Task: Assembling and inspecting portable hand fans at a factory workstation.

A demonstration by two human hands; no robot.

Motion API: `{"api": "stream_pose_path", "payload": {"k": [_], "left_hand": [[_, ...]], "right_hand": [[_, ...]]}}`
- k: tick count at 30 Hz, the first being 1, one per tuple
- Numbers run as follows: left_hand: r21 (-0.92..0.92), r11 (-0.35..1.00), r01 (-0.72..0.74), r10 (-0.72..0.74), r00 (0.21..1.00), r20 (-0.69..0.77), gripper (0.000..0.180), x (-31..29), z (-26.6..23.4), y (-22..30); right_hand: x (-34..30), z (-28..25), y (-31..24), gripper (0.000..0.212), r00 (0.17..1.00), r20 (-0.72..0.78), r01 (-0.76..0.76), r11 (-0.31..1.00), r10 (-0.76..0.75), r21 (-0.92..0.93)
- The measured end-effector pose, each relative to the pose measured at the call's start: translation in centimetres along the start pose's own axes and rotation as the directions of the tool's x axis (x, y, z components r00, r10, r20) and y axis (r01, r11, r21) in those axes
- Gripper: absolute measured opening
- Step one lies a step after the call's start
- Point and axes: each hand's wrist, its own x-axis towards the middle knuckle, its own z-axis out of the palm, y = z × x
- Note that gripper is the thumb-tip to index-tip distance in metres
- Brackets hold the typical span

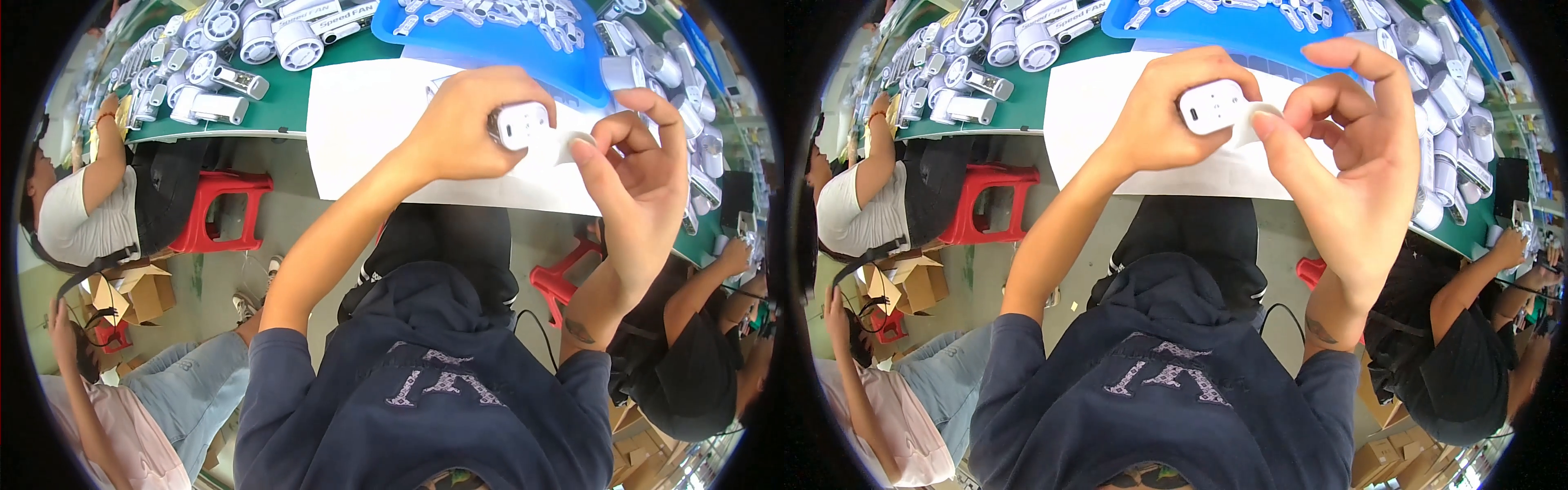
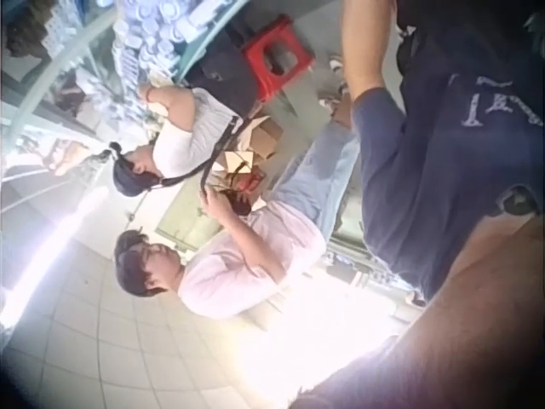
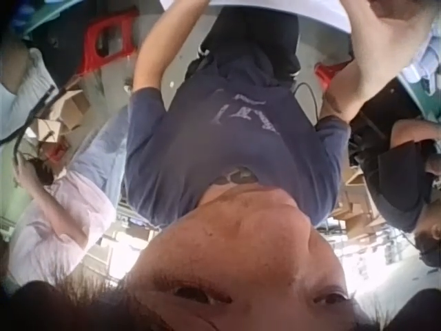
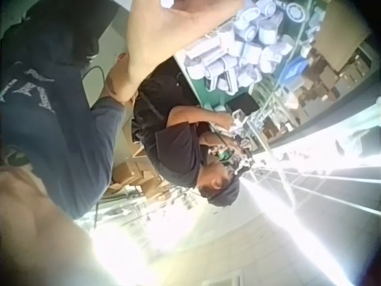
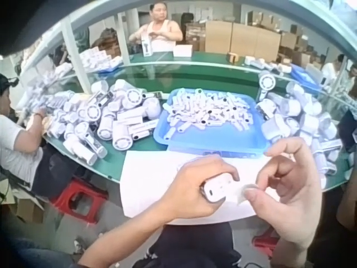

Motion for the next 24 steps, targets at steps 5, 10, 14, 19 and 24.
{"api": "stream_pose_path", "payload": {"k": [5,10,14,19,24], "left_hand": [[-0.091,0.996,0.008,-0.005,0.999,0.039,0.030,-0.1,0.3,1.6],[-0.084,0.996,0.032,-0.029,0.999,0.035,0.031,-0.4,1.2,0.6],[-0.101,0.994,0.043,-0.040,0.999,0.024,0.031,-0.4,1.3,0.3],[-0.086,0.995,0.041,-0.039,0.999,0.023,0.031,-0.6,1.5,0.2],[-0.073,0.997,0.040,-0.039,0.999,0.016,0.032,-0.5,1.5,0.1]], "right_hand": [[0.2,0.5,-0.3,0.051,1.000,0.028,-0.002,0.999,0.003,-0.044],[0.4,0.6,0.6,0.052,0.995,0.083,0.069,0.984,-0.056,-0.165],[0.3,0.6,0.9,0.053,0.998,0.064,0.028,0.993,-0.021,-0.114],[0.4,0.6,1.0,0.054,0.997,0.070,0.026,0.988,-0.015,-0.150],[0.1,0.9,1.0,0.054,0.998,0.054,0.029,0.989,-0.022,-0.142]]}}
